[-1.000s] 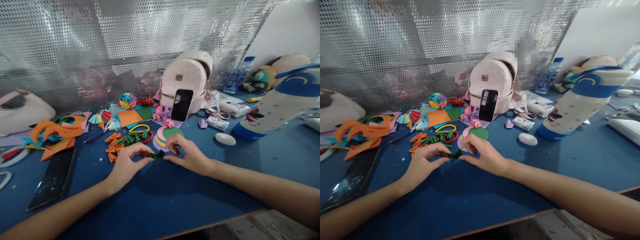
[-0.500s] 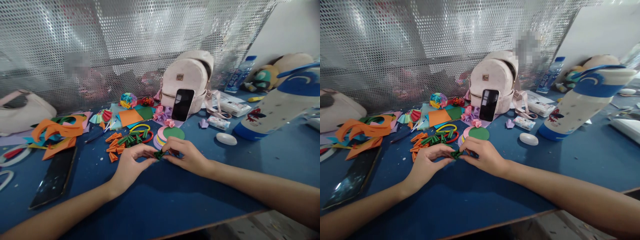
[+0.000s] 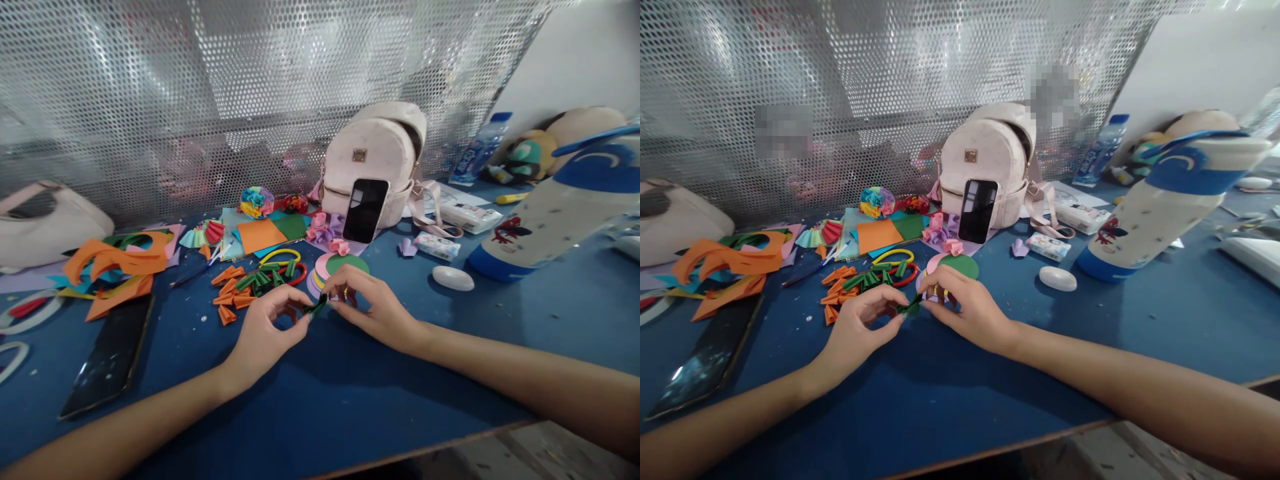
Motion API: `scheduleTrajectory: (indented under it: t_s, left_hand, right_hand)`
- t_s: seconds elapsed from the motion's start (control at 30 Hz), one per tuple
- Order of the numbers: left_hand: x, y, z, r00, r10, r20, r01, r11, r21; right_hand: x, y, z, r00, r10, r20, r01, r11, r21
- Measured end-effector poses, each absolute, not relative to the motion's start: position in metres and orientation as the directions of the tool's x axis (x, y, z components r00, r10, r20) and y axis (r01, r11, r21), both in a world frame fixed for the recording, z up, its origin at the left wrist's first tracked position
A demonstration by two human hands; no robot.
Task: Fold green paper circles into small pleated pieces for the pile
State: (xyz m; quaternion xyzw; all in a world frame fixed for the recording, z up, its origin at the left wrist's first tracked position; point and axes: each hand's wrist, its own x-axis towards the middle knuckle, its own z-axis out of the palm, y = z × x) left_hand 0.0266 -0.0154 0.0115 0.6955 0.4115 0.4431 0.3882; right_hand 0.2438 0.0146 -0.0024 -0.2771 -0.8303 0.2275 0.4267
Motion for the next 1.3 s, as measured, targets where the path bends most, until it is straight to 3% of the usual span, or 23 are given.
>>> scheduleTrajectory:
  t_s: [0.2, 0.33, 0.57, 0.93, 1.3]
  left_hand:
    - [0.021, -0.014, 0.008, 0.276, 0.893, 0.354, 0.300, -0.430, 0.851]
    - [0.018, -0.015, 0.009, 0.337, 0.841, 0.423, 0.388, -0.533, 0.752]
    - [0.017, -0.017, 0.008, 0.417, 0.764, 0.493, 0.389, -0.640, 0.662]
    - [0.009, -0.008, 0.003, 0.283, 0.858, 0.428, 0.433, -0.513, 0.741]
    - [0.011, -0.007, 0.003, 0.299, 0.870, 0.392, 0.355, -0.482, 0.801]
  right_hand:
    - [0.244, 0.018, -0.003, -0.461, 0.734, 0.499, 0.274, 0.652, -0.707]
    - [0.243, 0.018, -0.003, -0.517, 0.767, 0.380, 0.266, 0.566, -0.780]
    - [0.240, 0.019, -0.007, -0.519, 0.812, 0.267, 0.151, 0.394, -0.907]
    - [0.242, 0.020, -0.006, -0.487, 0.809, 0.330, 0.139, 0.445, -0.885]
    - [0.241, 0.015, -0.001, -0.472, 0.819, 0.328, -0.147, 0.294, -0.944]
